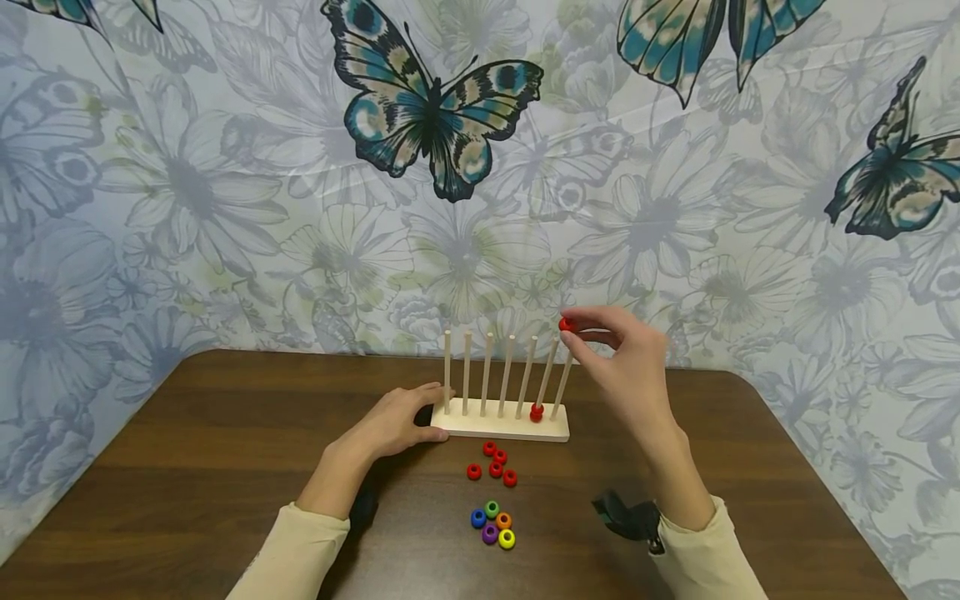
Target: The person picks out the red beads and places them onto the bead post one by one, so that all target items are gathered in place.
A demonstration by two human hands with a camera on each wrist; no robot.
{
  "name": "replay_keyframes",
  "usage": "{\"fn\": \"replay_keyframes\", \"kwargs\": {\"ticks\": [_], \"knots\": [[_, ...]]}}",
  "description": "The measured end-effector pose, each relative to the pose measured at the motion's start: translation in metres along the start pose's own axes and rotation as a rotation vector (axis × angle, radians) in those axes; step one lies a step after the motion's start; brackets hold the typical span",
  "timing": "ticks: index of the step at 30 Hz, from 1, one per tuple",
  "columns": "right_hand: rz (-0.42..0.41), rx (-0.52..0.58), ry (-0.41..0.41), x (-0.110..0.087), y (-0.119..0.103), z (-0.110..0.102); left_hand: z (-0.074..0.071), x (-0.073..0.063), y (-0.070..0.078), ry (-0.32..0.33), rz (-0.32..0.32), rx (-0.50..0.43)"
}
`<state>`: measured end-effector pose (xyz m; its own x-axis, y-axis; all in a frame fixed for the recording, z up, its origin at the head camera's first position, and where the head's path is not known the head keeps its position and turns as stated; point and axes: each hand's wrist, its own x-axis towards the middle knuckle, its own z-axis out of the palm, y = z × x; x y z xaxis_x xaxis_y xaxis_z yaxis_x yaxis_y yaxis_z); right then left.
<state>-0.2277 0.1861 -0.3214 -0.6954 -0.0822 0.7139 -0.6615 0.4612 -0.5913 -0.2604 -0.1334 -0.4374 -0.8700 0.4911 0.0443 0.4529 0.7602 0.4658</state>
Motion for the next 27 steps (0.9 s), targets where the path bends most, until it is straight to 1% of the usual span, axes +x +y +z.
{"fn": "replay_keyframes", "kwargs": {"ticks": [3, 5, 10, 15, 19, 27], "knots": [[0.015, -0.059, -0.014, 0.0, 0.003, 0.004, -0.001, 0.0, 0.0, -0.002, 0.003, 0.003], [0.04, -0.085, -0.034, -0.001, 0.004, 0.005, -0.001, 0.0, 0.0, -0.004, 0.001, 0.002], [0.101, -0.112, -0.088, -0.002, 0.004, 0.006, -0.001, 0.0, 0.0, -0.009, -0.002, -0.004], [0.127, -0.115, -0.11, -0.003, 0.004, 0.005, 0.0, 0.0, 0.0, -0.006, 0.001, -0.006], [0.152, -0.097, -0.092, -0.004, 0.004, 0.0, 0.0, 0.0, 0.0, -0.002, -0.001, -0.007], [0.184, -0.075, -0.015, -0.013, 0.006, -0.013, 0.0, -0.001, 0.0, 0.001, -0.004, -0.012]]}}
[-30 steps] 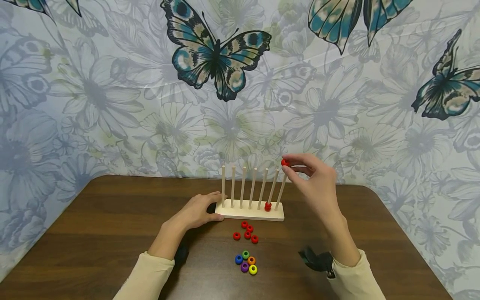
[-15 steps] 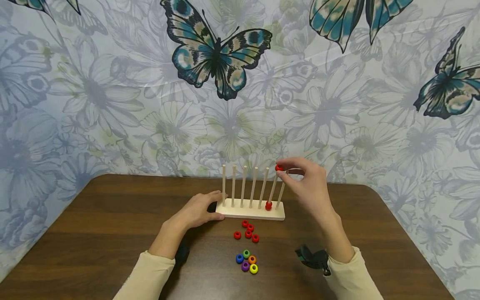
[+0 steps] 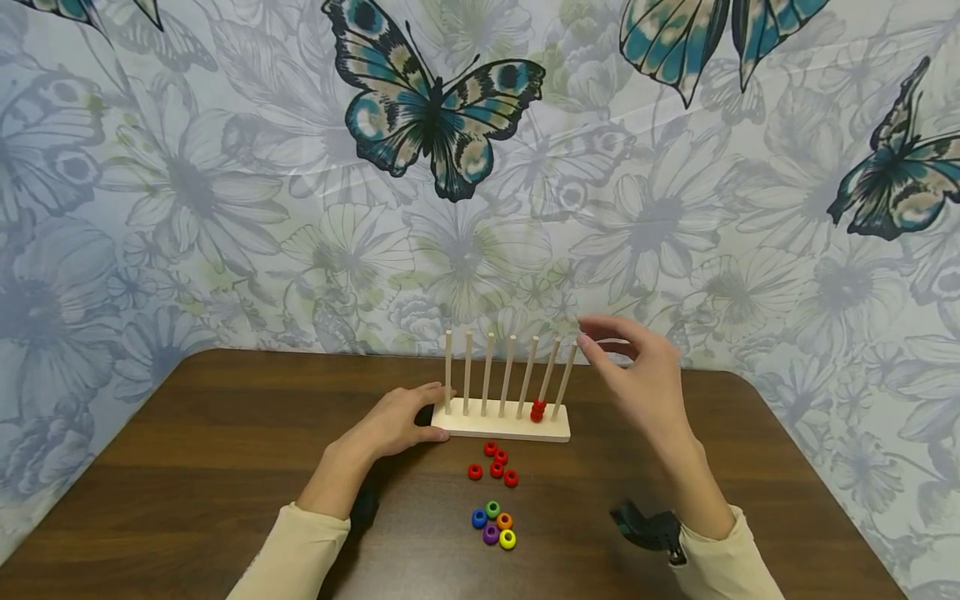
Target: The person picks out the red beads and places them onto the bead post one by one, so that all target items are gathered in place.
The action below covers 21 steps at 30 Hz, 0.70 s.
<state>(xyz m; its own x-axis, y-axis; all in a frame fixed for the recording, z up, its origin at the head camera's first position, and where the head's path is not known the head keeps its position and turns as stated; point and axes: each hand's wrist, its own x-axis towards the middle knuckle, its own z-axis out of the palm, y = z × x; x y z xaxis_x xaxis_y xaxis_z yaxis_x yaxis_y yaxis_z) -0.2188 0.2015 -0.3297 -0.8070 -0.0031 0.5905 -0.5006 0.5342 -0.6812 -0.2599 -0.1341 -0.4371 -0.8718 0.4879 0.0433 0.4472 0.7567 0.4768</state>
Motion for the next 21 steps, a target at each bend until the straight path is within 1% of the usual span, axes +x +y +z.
{"fn": "replay_keyframes", "kwargs": {"ticks": [5, 11, 14, 17, 21], "knots": [[-0.039, 0.023, 0.024, -0.007, 0.005, -0.01, 0.0, 0.0, 0.0, -0.004, -0.002, 0.007], [-0.099, -0.028, 0.044, -0.016, 0.014, -0.022, 0.0, 0.0, 0.001, -0.012, -0.007, 0.0], [-0.084, -0.072, 0.043, -0.021, 0.02, -0.027, 0.0, 0.0, 0.002, -0.011, -0.007, -0.004], [-0.04, -0.108, 0.028, -0.027, 0.025, -0.028, 0.0, 0.001, 0.002, -0.012, -0.002, 0.003], [0.002, -0.123, -0.02, -0.034, 0.03, -0.022, 0.0, 0.001, 0.002, -0.015, -0.009, 0.004]]}}
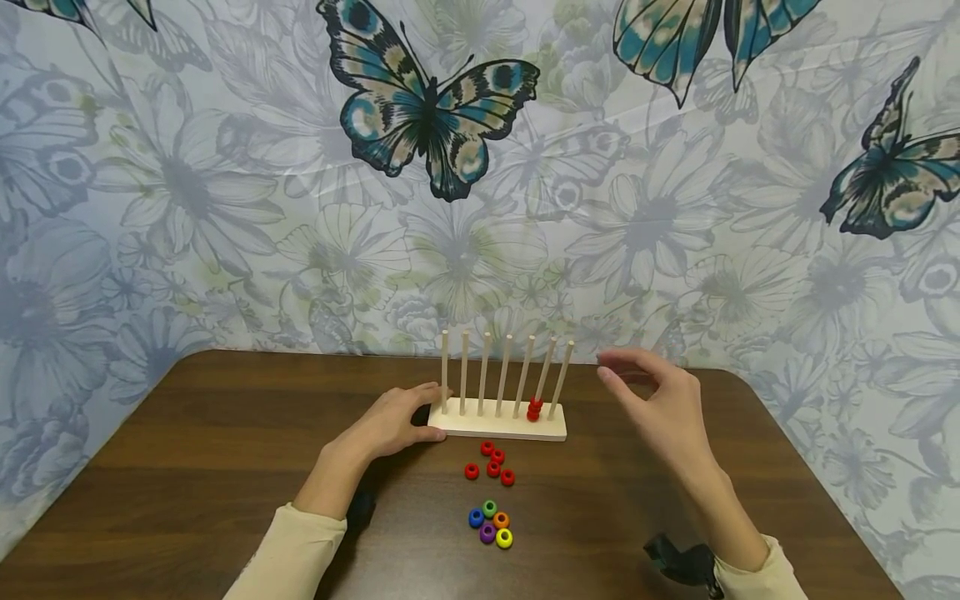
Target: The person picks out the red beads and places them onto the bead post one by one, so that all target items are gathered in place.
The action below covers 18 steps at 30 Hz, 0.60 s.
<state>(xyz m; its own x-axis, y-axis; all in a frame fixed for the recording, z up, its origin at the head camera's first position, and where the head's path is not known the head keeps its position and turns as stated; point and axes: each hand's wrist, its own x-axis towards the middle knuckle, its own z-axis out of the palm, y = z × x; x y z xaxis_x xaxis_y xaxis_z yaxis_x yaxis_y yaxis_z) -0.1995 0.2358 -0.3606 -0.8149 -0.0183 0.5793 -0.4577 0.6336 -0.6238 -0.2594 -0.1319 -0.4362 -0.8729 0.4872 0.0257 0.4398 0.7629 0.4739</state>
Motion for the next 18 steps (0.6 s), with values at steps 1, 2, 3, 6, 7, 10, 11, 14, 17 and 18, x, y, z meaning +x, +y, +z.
{"fn": "replay_keyframes", "kwargs": {"ticks": [1, 2, 3, 6, 7, 10, 11, 14, 17, 18], "knots": [[0.004, 0.006, -0.017, -0.001, 0.0, 0.004, 0.0, 0.0, 0.0, 0.001, 0.0, 0.002], [0.006, 0.01, -0.036, -0.003, 0.0, 0.008, -0.001, 0.0, 0.0, 0.002, 0.0, 0.005], [0.006, 0.016, -0.058, -0.004, 0.0, 0.012, -0.001, 0.0, 0.0, 0.002, -0.002, 0.002], [-0.004, 0.042, -0.127, -0.011, 0.0, 0.027, 0.0, 0.0, -0.001, 0.005, 0.008, 0.006], [-0.01, 0.05, -0.147, -0.013, 0.0, 0.032, 0.0, 0.0, -0.002, 0.007, 0.01, 0.006], [-0.031, 0.082, -0.195, -0.02, 0.001, 0.045, 0.001, 0.001, -0.003, 0.011, 0.018, 0.003], [-0.035, 0.09, -0.21, -0.022, 0.001, 0.049, 0.001, 0.001, -0.003, 0.013, 0.019, 0.002], [-0.047, 0.12, -0.269, -0.028, 0.0, 0.061, 0.001, 0.001, -0.004, 0.015, 0.02, 0.002], [-0.035, 0.143, -0.358, -0.035, -0.003, 0.07, 0.001, 0.0, -0.005, 0.016, 0.019, 0.004], [-0.028, 0.149, -0.39, -0.036, -0.004, 0.073, 0.001, -0.001, -0.005, 0.017, 0.017, 0.004]]}}
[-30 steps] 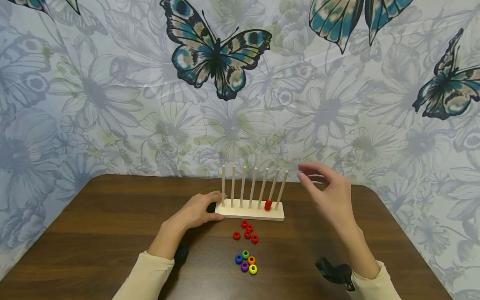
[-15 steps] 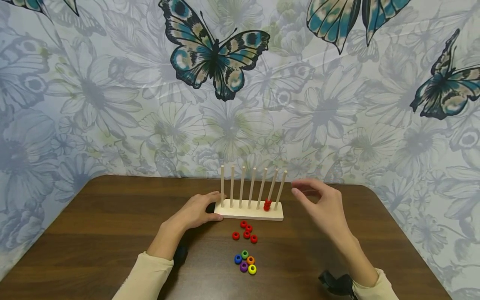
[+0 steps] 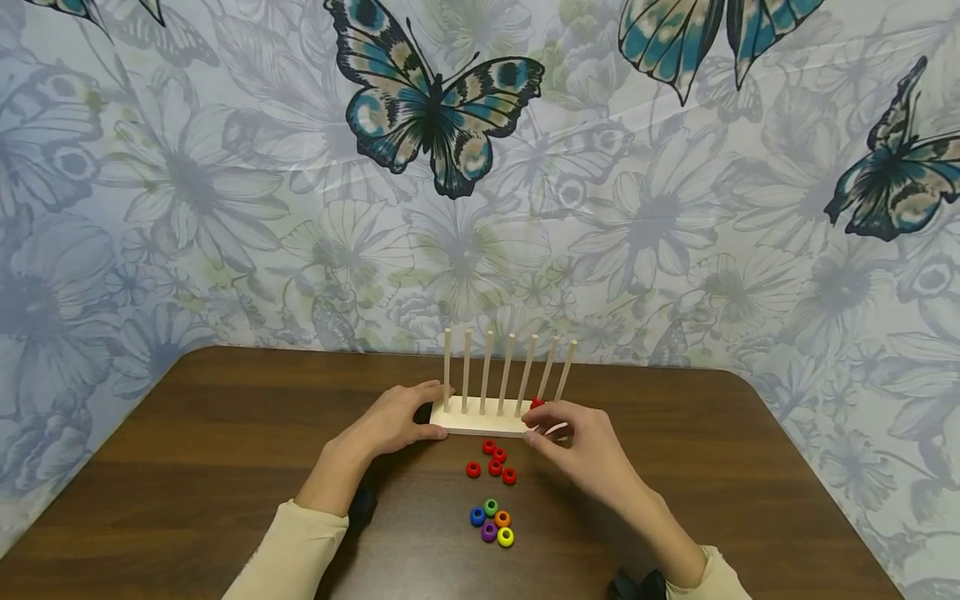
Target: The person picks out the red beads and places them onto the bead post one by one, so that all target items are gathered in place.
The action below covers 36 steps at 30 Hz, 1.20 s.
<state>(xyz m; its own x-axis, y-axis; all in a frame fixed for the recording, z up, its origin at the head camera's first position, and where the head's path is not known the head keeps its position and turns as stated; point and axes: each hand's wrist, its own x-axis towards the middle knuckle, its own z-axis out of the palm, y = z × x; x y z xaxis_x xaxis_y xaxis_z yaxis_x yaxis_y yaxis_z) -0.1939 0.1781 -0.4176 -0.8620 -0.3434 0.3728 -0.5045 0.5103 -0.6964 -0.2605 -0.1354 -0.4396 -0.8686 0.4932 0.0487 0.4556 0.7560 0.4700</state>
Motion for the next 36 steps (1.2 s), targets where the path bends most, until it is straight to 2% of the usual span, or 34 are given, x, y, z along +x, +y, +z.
{"fn": "replay_keyframes", "kwargs": {"ticks": [6, 12, 26, 31, 36], "knots": [[0.06, -0.007, -0.149, -0.003, -0.004, 0.014, -0.003, 0.0, -0.001, -0.012, 0.001, -0.006], [0.069, -0.055, -0.238, -0.004, -0.006, 0.025, -0.005, 0.002, -0.002, -0.018, 0.014, -0.002], [0.084, -0.048, -0.32, -0.003, -0.013, 0.03, -0.01, 0.004, -0.003, -0.05, 0.018, -0.008], [0.06, -0.066, -0.317, -0.002, -0.015, 0.031, -0.013, 0.005, -0.004, -0.064, 0.012, -0.006], [0.054, -0.104, -0.265, 0.001, -0.015, 0.032, -0.014, 0.009, -0.007, -0.073, 0.015, -0.009]]}}
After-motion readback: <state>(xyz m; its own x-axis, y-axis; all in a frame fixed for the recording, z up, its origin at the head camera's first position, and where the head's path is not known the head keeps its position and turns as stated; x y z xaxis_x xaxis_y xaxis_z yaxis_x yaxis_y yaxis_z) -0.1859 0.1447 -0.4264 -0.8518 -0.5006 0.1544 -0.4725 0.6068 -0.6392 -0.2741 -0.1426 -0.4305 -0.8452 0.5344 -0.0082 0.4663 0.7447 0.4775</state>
